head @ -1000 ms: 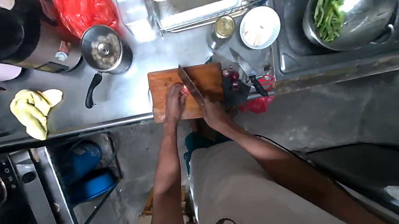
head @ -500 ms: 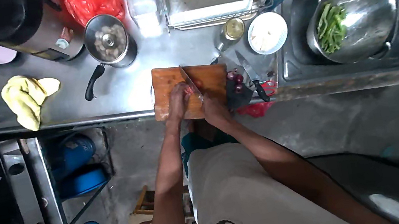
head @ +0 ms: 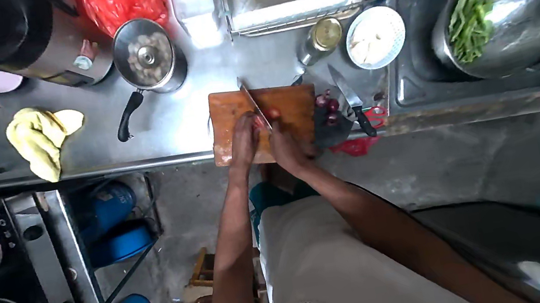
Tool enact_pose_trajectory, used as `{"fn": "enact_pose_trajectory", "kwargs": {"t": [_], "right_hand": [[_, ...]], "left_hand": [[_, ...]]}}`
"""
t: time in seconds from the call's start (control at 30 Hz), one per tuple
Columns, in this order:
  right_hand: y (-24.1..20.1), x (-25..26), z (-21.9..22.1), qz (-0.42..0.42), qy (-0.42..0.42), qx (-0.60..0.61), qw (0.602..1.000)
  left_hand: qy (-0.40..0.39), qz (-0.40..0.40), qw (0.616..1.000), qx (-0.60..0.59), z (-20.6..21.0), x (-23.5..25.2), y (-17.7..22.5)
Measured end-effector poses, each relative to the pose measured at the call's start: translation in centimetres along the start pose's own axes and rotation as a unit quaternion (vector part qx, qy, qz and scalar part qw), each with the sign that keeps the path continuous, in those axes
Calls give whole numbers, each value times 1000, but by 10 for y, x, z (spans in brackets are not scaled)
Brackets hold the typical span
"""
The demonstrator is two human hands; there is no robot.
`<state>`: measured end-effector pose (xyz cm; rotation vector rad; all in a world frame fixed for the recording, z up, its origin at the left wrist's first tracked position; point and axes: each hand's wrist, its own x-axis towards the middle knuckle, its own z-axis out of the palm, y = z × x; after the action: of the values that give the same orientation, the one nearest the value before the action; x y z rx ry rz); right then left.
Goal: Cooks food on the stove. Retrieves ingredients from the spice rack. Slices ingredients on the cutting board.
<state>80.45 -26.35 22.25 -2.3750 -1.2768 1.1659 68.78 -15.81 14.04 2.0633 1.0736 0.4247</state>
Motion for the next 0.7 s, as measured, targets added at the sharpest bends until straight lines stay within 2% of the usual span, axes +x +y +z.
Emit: {"fn": "enact_pose_trajectory", "kwargs": {"t": [0.13, 0.37, 0.7], "right_hand": [[1, -1, 0, 2, -9, -45, 999], [5, 2, -4, 7, -6, -77, 997], [-8, 10, -6, 31, 1, 6, 1000]], "left_hand": [[26, -20, 999, 6, -3, 1, 5], [28, -46, 998, 10, 0, -4, 8], [2, -11, 1000, -12, 3, -15, 9]]}}
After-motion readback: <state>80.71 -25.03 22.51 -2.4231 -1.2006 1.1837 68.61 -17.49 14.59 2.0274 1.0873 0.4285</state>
